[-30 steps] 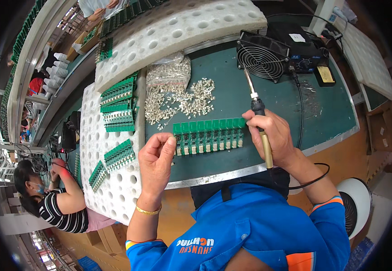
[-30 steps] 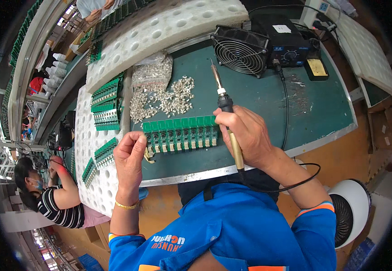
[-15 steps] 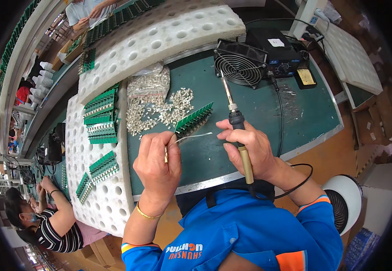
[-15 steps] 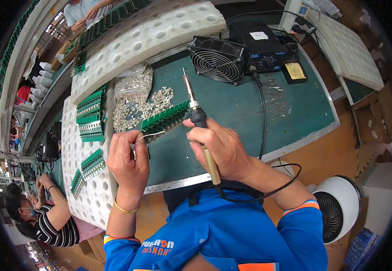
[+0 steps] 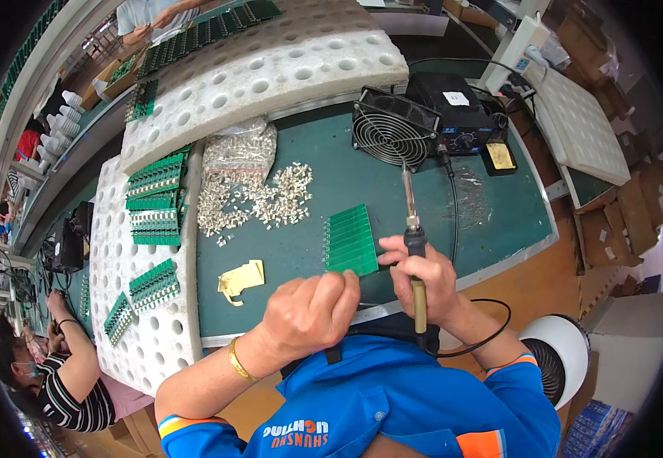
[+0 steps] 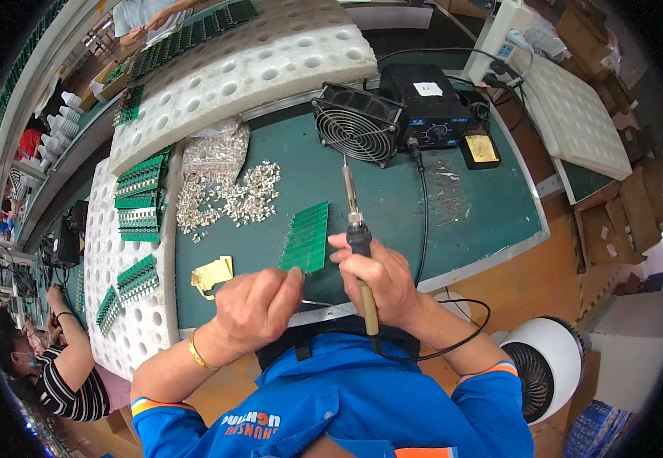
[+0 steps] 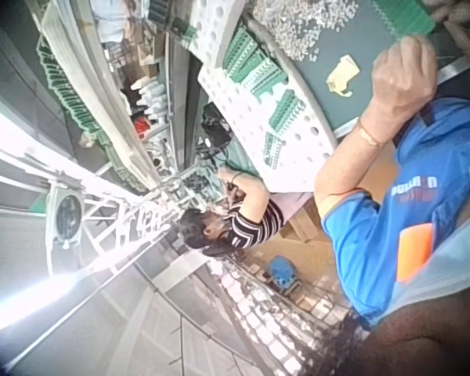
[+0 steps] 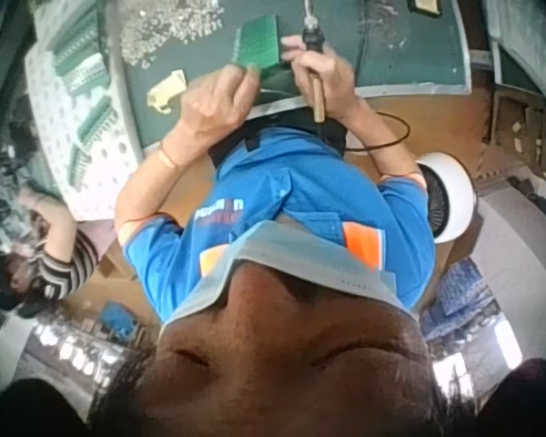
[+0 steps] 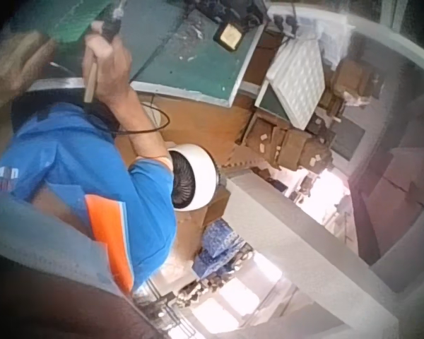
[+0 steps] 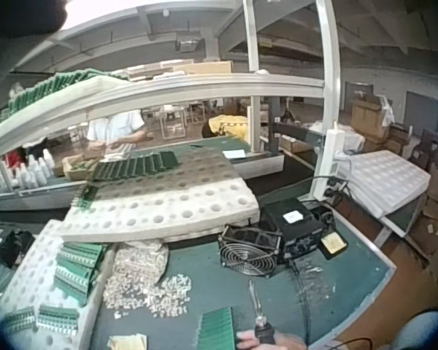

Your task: The person solders electronic components onto circuit boards using a soldering iron.

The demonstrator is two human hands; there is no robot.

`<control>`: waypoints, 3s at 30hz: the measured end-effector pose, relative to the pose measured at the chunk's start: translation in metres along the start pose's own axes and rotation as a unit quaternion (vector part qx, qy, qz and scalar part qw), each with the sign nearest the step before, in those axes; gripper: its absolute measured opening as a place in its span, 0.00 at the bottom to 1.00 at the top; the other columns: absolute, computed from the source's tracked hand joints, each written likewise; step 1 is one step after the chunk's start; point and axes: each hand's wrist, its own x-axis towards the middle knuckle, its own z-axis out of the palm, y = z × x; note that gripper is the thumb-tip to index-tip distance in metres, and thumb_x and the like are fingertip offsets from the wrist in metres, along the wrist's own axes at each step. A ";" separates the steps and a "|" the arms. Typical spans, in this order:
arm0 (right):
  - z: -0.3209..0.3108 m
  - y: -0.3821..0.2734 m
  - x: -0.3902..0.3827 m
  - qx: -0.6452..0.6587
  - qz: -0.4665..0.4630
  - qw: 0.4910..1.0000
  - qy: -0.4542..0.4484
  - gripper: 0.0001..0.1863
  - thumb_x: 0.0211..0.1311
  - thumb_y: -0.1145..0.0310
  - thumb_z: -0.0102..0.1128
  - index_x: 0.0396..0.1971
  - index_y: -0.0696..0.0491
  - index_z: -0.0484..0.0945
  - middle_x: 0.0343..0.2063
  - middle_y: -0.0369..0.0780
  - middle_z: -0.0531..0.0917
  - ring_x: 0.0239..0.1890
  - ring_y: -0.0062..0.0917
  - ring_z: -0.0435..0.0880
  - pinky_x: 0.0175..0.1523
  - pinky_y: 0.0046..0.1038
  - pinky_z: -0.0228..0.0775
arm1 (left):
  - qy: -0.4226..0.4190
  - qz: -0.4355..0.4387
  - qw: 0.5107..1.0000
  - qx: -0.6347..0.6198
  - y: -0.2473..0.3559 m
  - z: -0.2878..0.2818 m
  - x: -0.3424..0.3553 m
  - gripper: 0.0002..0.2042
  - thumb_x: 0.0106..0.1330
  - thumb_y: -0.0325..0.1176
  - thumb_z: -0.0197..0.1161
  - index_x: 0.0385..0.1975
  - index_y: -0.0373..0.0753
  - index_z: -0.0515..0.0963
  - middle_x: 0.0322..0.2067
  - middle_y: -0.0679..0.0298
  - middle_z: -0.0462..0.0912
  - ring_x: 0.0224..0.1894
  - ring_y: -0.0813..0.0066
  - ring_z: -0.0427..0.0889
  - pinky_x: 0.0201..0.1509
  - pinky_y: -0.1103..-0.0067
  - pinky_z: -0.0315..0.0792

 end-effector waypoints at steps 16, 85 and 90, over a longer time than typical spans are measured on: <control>-0.010 -0.002 -0.036 -0.023 -0.008 0.994 -0.104 0.27 0.43 0.84 0.68 0.44 0.54 0.66 0.43 0.51 0.81 0.30 0.39 0.84 0.32 0.36 0.79 | -0.002 0.029 0.998 -0.061 0.023 0.034 -0.024 0.10 0.51 0.28 0.64 0.34 0.36 0.81 0.21 0.71 0.68 0.18 0.83 0.72 0.18 0.84 0.65; 0.027 -0.018 0.008 0.077 0.047 0.995 -0.041 0.18 0.55 0.78 0.68 0.42 0.54 0.70 0.20 0.40 0.74 0.18 0.32 0.70 0.25 0.33 0.60 | 0.008 -0.437 0.767 -0.470 0.016 0.019 -0.053 0.05 0.63 0.26 0.67 0.34 0.32 0.86 0.21 0.63 0.78 0.25 0.77 0.73 0.27 0.81 0.65; 0.020 -0.015 0.013 0.051 0.038 0.991 -0.119 0.15 0.60 0.80 0.63 0.42 0.52 0.67 0.24 0.40 0.78 0.22 0.30 0.77 0.30 0.32 0.70 | -0.020 -0.457 0.748 -0.481 0.012 0.013 -0.050 0.05 0.62 0.26 0.68 0.35 0.32 0.85 0.22 0.64 0.78 0.24 0.78 0.72 0.26 0.81 0.64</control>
